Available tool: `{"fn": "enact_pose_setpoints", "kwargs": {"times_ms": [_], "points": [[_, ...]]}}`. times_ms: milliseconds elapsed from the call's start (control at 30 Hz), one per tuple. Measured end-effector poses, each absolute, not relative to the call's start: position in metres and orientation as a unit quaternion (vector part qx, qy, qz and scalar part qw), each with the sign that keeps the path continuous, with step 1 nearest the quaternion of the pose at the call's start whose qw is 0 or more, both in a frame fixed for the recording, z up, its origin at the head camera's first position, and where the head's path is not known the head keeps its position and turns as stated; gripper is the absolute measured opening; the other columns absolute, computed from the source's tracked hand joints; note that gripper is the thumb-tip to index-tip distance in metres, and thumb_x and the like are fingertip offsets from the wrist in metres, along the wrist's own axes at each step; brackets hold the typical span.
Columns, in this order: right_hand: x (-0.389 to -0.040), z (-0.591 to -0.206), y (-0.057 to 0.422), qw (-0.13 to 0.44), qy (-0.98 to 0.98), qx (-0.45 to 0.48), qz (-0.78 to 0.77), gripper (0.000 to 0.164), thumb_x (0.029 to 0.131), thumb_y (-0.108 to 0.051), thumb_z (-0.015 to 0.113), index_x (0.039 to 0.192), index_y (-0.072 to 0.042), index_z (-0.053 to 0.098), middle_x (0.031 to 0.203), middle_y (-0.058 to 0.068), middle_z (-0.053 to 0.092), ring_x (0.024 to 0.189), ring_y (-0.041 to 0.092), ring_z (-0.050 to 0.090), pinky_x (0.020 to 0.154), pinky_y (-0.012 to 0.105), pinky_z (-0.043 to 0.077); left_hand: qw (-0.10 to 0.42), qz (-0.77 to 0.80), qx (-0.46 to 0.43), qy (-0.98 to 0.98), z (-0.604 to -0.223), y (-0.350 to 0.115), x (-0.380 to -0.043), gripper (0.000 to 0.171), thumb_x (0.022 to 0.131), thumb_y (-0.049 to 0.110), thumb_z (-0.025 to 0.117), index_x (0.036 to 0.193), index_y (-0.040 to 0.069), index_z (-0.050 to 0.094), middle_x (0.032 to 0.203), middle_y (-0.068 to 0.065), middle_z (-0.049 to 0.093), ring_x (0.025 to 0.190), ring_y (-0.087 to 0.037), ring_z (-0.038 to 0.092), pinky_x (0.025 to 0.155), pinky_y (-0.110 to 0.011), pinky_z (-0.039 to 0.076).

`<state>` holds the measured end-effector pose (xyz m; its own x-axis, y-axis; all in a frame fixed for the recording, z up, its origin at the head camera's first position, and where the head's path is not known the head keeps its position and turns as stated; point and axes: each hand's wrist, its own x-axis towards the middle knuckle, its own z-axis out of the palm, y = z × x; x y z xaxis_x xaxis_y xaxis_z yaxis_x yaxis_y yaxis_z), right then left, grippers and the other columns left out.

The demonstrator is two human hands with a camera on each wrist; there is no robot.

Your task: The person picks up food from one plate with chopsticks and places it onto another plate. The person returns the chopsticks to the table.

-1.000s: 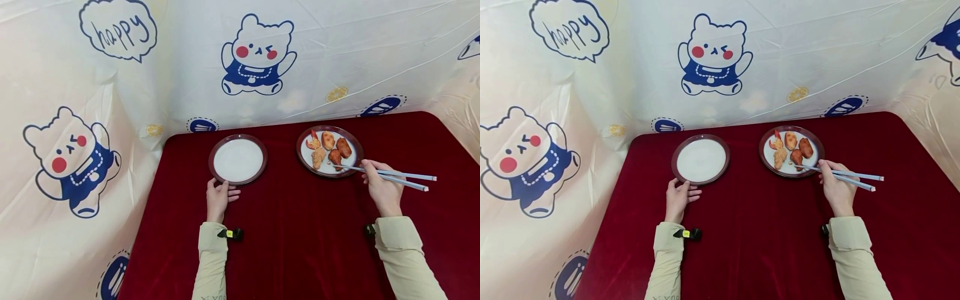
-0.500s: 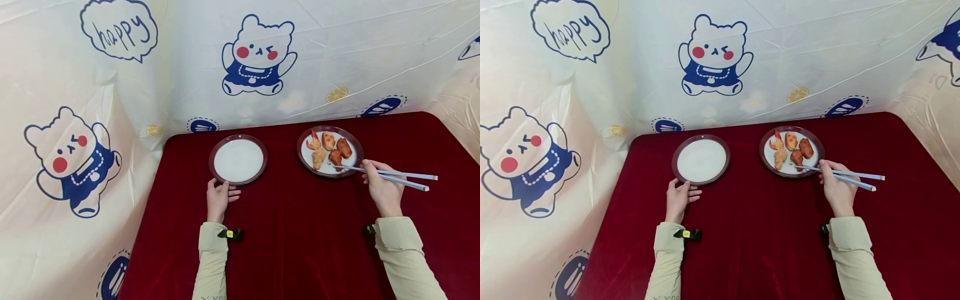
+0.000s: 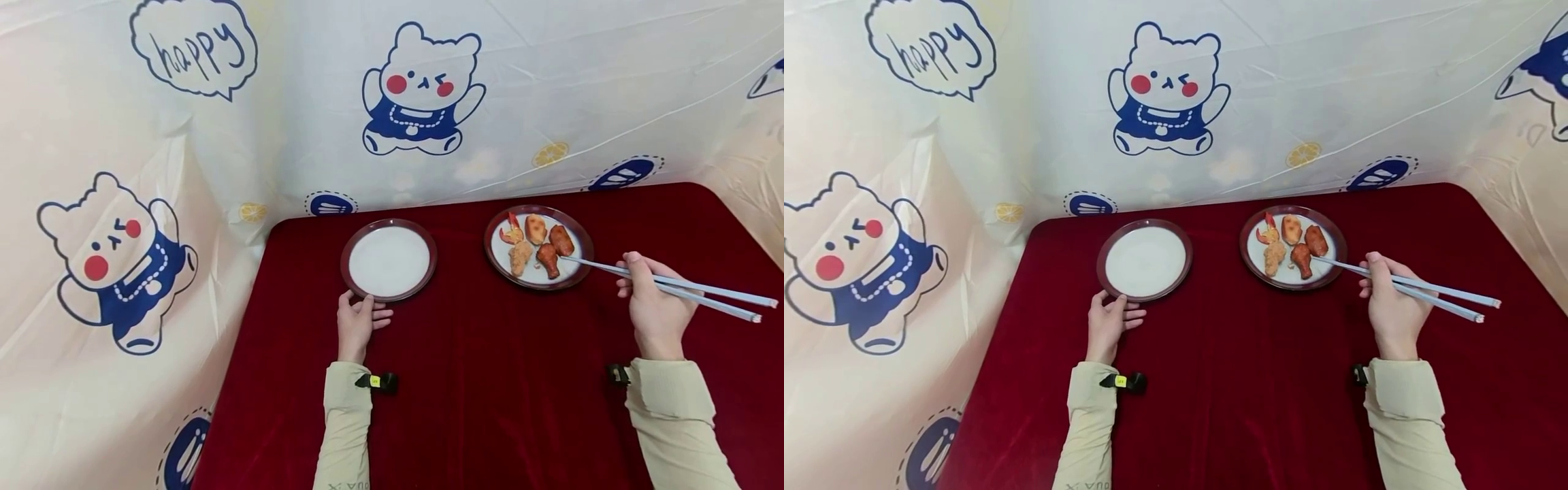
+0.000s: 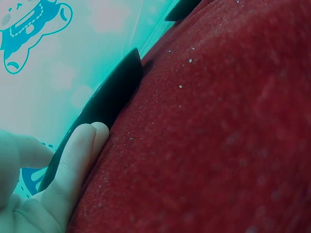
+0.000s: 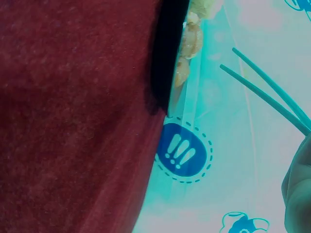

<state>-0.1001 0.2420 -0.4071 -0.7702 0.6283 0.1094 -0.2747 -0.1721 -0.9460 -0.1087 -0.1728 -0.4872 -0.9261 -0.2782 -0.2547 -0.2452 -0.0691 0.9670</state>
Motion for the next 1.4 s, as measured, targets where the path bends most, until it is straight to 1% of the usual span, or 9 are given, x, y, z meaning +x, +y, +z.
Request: {"fn": "enact_pose_setpoints", "kwargs": {"times_ms": [133,333,600,867,1033,1200,1300,1367,1400], "points": [[-0.098,-0.404,0.235,0.3,-0.566,-0.14,0.755,0.023,0.08,-0.009,0.078,0.093,0.008,0.074,0.076,0.006,0.074,0.045,0.009,0.059,0.04,0.013,0.049,0.008,-0.704,0.192,-0.684,-0.486,-0.174,-0.109,0.057,0.102,0.019,0.049,0.15,0.009,0.02,0.104,-0.026,0.066,0.077,-0.025,0.074,0.068,-0.034,0.063],[-0.092,-0.406,0.216,0.277,-0.634,-0.087,0.717,0.026,0.085,-0.007,0.072,0.1,0.014,0.069,0.078,0.002,0.073,0.048,0.007,0.059,0.043,0.011,0.05,-0.006,-0.711,0.194,-0.676,-0.483,-0.176,-0.11,0.059,0.101,0.018,0.049,0.151,0.009,0.018,0.108,-0.029,0.065,0.083,-0.032,0.073,0.071,-0.036,0.063],[-0.088,-0.408,0.188,0.242,-0.76,-0.053,0.6,0.021,0.091,-0.012,0.067,0.1,0.007,0.073,0.07,-0.011,0.065,0.052,0.001,0.057,0.046,0.013,0.049,-0.005,-0.708,0.188,-0.681,-0.459,-0.17,-0.103,0.057,0.101,0.012,0.047,0.15,0.002,0.018,0.105,-0.03,0.065,0.081,-0.031,0.073,0.071,-0.037,0.063],[-0.086,-0.409,0.171,0.246,-0.783,0.018,0.572,0.015,0.09,-0.005,0.067,0.098,0.005,0.074,0.068,-0.014,0.06,0.053,0.001,0.057,0.046,0.011,0.048,-0.003,-0.711,0.186,-0.678,-0.459,-0.17,-0.102,0.057,0.101,0.012,0.047,0.149,0.002,0.019,0.105,-0.03,0.065,0.08,-0.03,0.073,0.069,-0.037,0.063],[-0.084,-0.41,0.161,0.249,-0.788,0.075,0.557,0.01,0.087,0.0,0.068,0.094,0.001,0.076,0.069,-0.006,0.062,0.056,0.001,0.057,0.047,0.01,0.047,-0.007,-0.71,0.192,-0.677,-0.458,-0.17,-0.102,0.058,0.101,0.012,0.048,0.149,0.003,0.019,0.105,-0.03,0.065,0.08,-0.03,0.073,0.07,-0.037,0.063],[-0.082,-0.415,0.149,0.301,-0.792,0.22,0.483,0.018,0.079,0.01,0.071,0.093,0.001,0.076,0.076,0.006,0.066,0.064,0.002,0.053,0.055,0.009,0.041,-0.009,-0.708,0.194,-0.679,-0.459,-0.171,-0.102,0.058,0.101,0.013,0.049,0.15,0.003,0.019,0.106,-0.029,0.065,0.081,-0.031,0.073,0.07,-0.036,0.063],[-0.08,-0.418,0.143,0.316,-0.797,0.296,0.422,0.018,0.079,0.005,0.073,0.095,-0.001,0.077,0.083,0.006,0.068,0.069,0.006,0.054,0.062,0.012,0.042,-0.009,-0.707,0.193,-0.68,-0.46,-0.171,-0.102,0.059,0.101,0.013,0.049,0.15,0.003,0.018,0.106,-0.03,0.065,0.082,-0.032,0.073,0.071,-0.036,0.063],[-0.079,-0.422,0.139,0.308,-0.804,0.328,0.389,0.011,0.087,-0.007,0.07,0.095,-0.002,0.077,0.086,0.006,0.067,0.071,0.009,0.057,0.062,0.015,0.045,-0.008,-0.707,0.193,-0.68,-0.46,-0.171,-0.101,0.059,0.101,0.013,0.049,0.15,0.003,0.018,0.107,-0.03,0.065,0.083,-0.032,0.073,0.071,-0.037,0.063],[-0.078,-0.424,0.137,0.299,-0.812,0.339,0.369,0.016,0.092,-0.015,0.067,0.095,-0.003,0.077,0.086,0.005,0.066,0.071,0.01,0.059,0.062,0.016,0.047,-0.008,-0.707,0.193,-0.68,-0.46,-0.171,-0.101,0.059,0.101,0.013,0.049,0.15,0.003,0.018,0.107,-0.03,0.065,0.083,-0.032,0.073,0.071,-0.037,0.063]]}}
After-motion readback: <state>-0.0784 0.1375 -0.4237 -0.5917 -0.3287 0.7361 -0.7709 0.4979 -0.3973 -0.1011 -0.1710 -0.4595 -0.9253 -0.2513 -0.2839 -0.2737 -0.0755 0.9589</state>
